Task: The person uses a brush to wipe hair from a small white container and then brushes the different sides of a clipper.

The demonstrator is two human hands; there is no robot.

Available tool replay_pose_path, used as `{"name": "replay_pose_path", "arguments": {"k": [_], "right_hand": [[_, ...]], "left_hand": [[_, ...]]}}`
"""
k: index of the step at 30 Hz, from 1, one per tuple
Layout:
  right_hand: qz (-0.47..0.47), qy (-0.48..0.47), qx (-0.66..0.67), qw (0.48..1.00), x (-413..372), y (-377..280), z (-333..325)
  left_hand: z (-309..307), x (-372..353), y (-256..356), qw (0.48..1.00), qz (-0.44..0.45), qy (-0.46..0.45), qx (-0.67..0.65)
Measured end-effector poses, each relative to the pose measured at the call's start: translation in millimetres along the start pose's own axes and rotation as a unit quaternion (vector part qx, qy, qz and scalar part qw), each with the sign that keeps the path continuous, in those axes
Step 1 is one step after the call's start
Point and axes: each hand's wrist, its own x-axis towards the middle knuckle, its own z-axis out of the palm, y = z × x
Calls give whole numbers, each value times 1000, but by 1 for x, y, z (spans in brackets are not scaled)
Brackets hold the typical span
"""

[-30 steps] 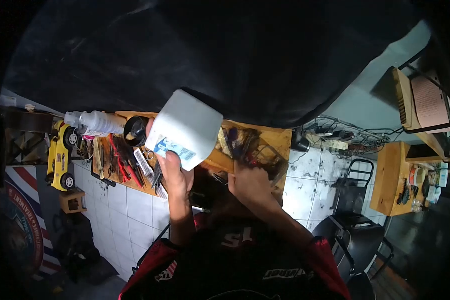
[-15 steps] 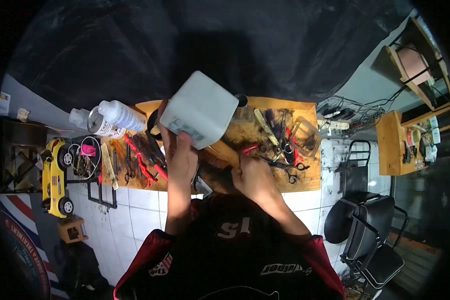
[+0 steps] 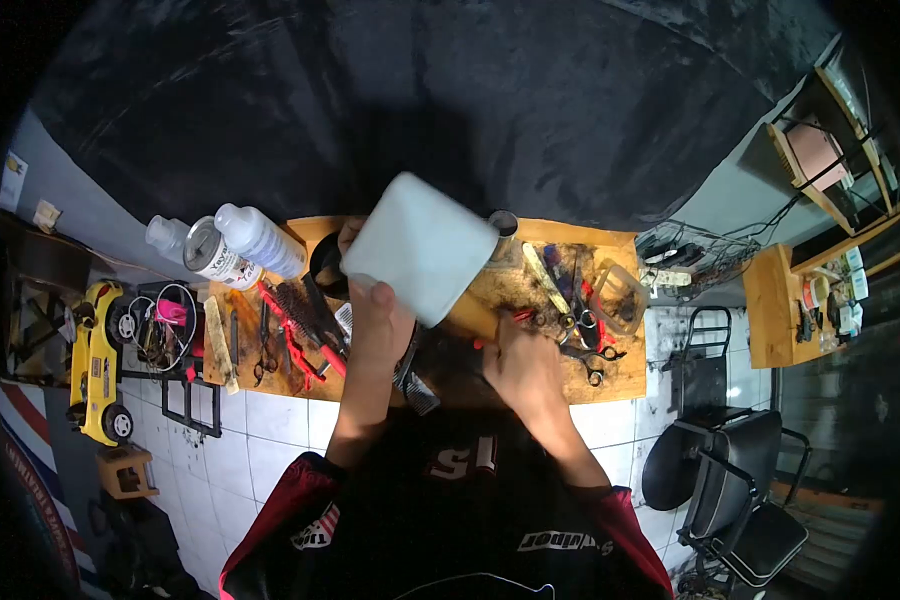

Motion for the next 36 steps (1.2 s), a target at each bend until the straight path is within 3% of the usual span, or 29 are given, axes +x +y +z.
{"name": "replay_pose_path", "arguments": {"k": [2,6,10,11,14,18,19,22,26,29,33,36], "right_hand": [[-28,-51,45,997,-4,9,2],[-4,25,174,985,3,17,-9],[30,48,27,998,10,8,-9],[82,33,52,995,10,1,-9],[29,26,20,999,9,1,-3],[-24,-61,110,992,12,-1,-10],[5,-68,138,988,13,-8,-14],[-9,51,152,987,21,2,2],[44,45,60,996,24,0,-2],[15,23,104,994,22,-8,-4],[-52,-118,120,984,18,-4,-9],[-50,-18,155,986,23,-9,-7]], "left_hand": [[4,2,7,999,-46,21,13],[1,2,-9,994,-4,33,107],[1,6,-17,998,-54,10,29],[4,4,-17,999,-42,25,14],[6,12,-12,998,-39,44,-19],[-1,19,-1,999,-33,6,-20],[-3,19,0,1000,-28,1,-13],[-6,20,0,1000,-10,-27,3],[-15,17,-12,993,43,-73,76],[-17,21,-9,992,62,-82,69],[-10,20,1,998,27,-42,-40],[-17,17,-5,993,57,-79,-66]]}}
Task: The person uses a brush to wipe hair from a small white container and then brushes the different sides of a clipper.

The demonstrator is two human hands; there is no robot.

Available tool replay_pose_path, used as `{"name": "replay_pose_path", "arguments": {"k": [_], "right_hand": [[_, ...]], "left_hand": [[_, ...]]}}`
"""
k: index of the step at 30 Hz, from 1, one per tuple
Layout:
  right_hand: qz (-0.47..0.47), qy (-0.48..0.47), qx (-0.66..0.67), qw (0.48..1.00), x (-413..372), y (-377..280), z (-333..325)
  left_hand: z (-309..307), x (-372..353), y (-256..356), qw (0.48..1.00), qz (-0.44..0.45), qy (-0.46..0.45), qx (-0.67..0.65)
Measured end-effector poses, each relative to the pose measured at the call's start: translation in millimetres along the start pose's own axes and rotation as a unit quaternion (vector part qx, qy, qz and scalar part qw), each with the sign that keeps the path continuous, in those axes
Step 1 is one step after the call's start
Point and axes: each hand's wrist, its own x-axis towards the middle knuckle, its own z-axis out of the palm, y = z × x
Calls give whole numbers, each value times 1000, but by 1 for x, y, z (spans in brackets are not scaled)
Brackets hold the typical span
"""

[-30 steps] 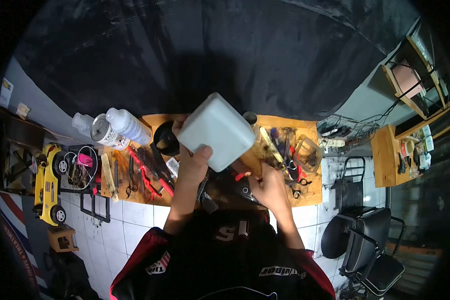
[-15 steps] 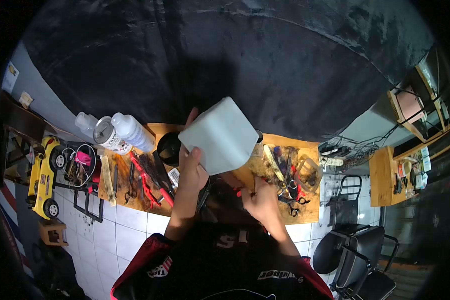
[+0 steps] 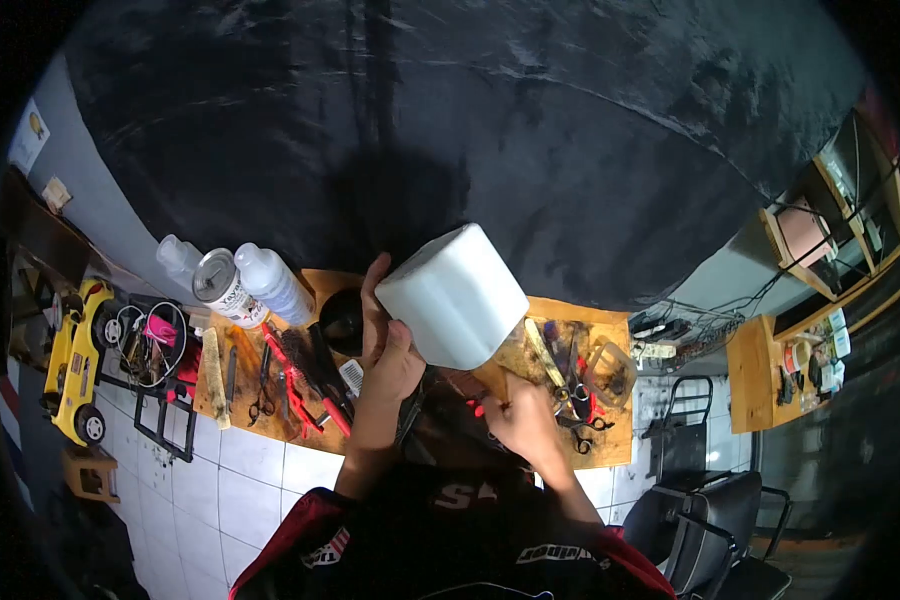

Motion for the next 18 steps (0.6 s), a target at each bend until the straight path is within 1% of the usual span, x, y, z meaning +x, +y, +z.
{"name": "replay_pose_path", "arguments": {"k": [1,4,5,7,9,10,11,12,16,17,18], "right_hand": [[9,29,19,999,3,-3,2],[77,26,-125,989,7,-1,3],[93,23,-109,989,9,-7,5],[33,-7,-86,996,9,-7,9],[-36,-57,-55,996,8,-1,14],[-32,-67,-35,997,6,0,13],[-28,-76,-14,997,5,-3,10],[-25,-85,6,996,7,-7,8],[11,21,-63,998,10,3,10],[24,29,-106,994,10,3,11],[16,22,-119,993,8,1,11]], "left_hand": [[-2,-2,0,1000,6,2,-3],[-6,-9,0,1000,-7,28,0],[-11,-10,-1,999,-5,29,16],[-18,-10,-1,998,-2,31,48],[-13,-8,3,996,-1,89,24],[-11,-8,5,993,-2,117,12],[-12,-8,6,994,14,111,18],[-13,-7,7,995,8,104,3],[-10,-10,15,995,-9,71,-76],[-9,-9,16,993,-12,58,-100],[-10,-9,12,996,8,64,-67]]}}
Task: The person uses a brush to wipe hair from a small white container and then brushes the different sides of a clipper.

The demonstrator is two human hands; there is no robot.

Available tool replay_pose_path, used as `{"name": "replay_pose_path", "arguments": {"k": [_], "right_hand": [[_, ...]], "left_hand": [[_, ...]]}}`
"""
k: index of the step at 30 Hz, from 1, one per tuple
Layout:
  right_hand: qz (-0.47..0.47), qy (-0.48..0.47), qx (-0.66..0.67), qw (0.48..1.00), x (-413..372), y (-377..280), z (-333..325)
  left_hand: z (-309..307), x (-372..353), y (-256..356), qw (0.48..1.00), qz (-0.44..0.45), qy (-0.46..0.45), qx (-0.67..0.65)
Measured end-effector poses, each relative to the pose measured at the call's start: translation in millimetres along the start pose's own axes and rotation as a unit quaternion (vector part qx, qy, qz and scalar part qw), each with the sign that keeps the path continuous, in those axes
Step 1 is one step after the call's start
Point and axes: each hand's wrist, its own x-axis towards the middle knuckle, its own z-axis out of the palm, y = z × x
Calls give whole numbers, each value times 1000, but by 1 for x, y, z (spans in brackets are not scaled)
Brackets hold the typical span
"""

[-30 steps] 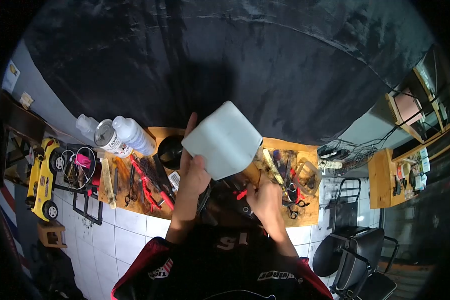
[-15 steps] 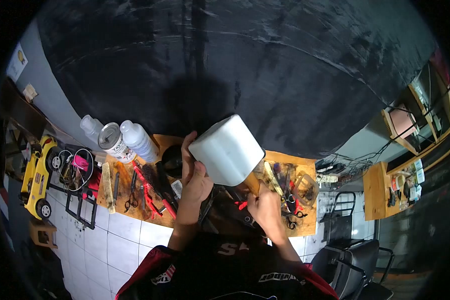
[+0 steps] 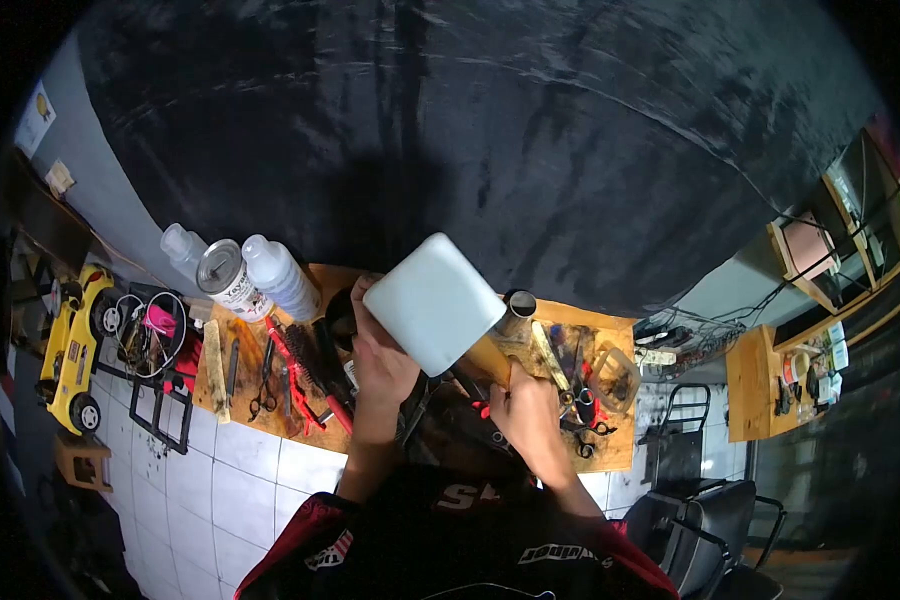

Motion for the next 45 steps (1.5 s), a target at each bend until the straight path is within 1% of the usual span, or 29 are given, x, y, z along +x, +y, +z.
{"name": "replay_pose_path", "arguments": {"k": [2,3,5,8,9,12,15,18,19,21,22,23,25,27,28,29,31,34,37,40,41,43,44,45], "right_hand": [[-19,-13,-26,999,-3,-3,1],[-29,-51,11,998,-4,-3,2],[-48,-128,87,987,-6,0,5],[-7,-164,152,975,-4,-4,-8],[-18,-149,170,974,-4,0,-8],[-5,-50,146,988,-2,-9,-6],[-13,-27,-1,1000,-3,4,6],[-25,-63,12,998,-7,2,8],[-49,-94,59,993,-6,6,7],[-31,-187,132,973,-5,1,-2],[-22,-233,169,957,-4,0,-6],[-21,-235,180,955,-3,2,-6],[-19,-236,206,950,-3,6,-3],[-11,-178,209,961,-5,10,2],[-6,-149,211,966,-7,12,4],[-14,-134,175,975,-8,12,7],[-29,-104,103,989,-9,10,12],[-23,-192,167,967,-6,3,1],[-64,-280,258,923,-5,16,7],[51,-321,348,880,-2,11,-5],[162,-339,395,838,-2,8,-9],[48,-268,282,920,0,20,6],[-9,-227,222,948,-1,23,12],[-4,-231,231,945,-2,20,12]], "left_hand": [[-3,1,-13,997,45,9,65],[0,2,-15,989,45,70,118],[-6,1,-14,987,38,80,132],[-7,1,-12,984,32,93,152],[-6,0,-12,982,29,97,158],[-9,-2,-14,984,26,86,151],[-2,-1,-14,980,36,96,171],[-8,-1,-18,989,16,107,106],[-7,-1,-15,990,8,102,92],[-21,-8,-17,984,-63,136,99],[-25,-10,-19,982,-69,139,108],[-29,-12,-21,980,-76,143,117],[-17,-7,-17,981,-30,118,148],[-25,-11,-21,988,-6,116,106],[-27,-12,-24,988,13,101,112],[-29,-13,-28,989,33,87,118],[-15,-4,-30,978,91,28,184],[-11,1,-22,970,34,71,231],[-24,-1,-20,973,31,59,219],[-32,-6,-24,978,30,66,195],[-33,-7,-25,980,37,67,186],[-23,-4,-24,982,65,64,168],[-15,-4,-24,977,69,68,187],[-7,-4,-24,973,74,71,206]]}}
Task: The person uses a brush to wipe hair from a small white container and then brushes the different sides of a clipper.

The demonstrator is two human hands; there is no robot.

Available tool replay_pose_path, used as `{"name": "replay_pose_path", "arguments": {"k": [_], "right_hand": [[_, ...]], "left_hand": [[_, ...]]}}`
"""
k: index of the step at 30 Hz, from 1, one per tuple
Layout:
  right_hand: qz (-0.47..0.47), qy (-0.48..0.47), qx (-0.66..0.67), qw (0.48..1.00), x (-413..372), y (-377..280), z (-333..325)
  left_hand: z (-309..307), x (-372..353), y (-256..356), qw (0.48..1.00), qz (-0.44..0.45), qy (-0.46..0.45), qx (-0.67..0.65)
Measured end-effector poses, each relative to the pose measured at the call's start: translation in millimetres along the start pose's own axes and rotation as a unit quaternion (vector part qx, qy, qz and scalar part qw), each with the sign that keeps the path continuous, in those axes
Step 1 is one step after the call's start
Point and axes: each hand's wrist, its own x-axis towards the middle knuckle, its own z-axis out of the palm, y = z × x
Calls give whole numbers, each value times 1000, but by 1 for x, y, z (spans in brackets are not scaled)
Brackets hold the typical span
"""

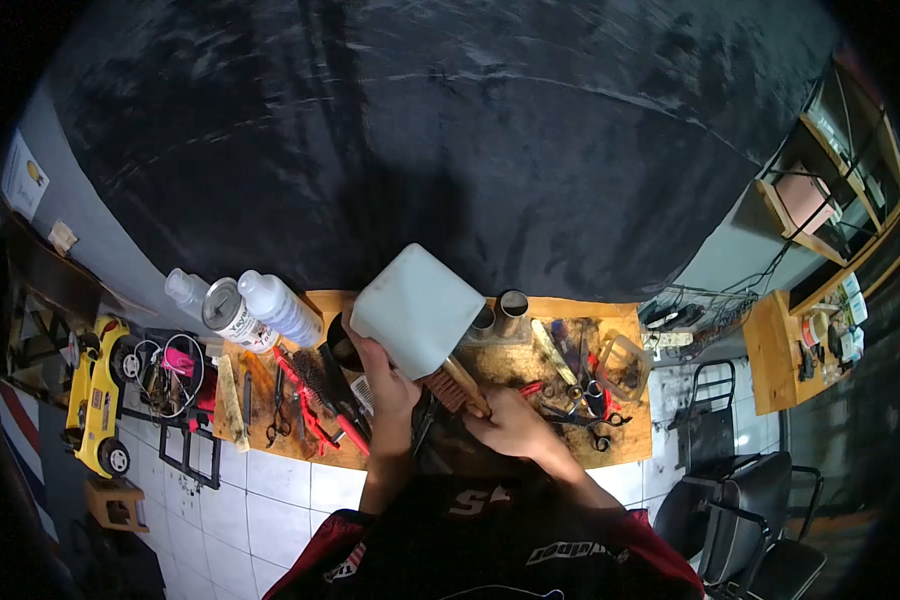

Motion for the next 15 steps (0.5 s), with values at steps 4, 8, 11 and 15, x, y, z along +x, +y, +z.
{"name": "replay_pose_path", "arguments": {"k": [4,8,11,15], "right_hand": [[-36,-42,67,996,-1,-4,0],[58,-86,137,985,-7,-19,-13],[-17,-12,38,999,-4,11,-7],[-30,96,-96,990,-6,-7,4]], "left_hand": [[4,4,-2,1000,9,-4,-6],[2,7,2,999,-21,-29,-8],[1,7,2,997,-32,-28,-62],[-5,-7,-13,996,-42,47,-70]]}}
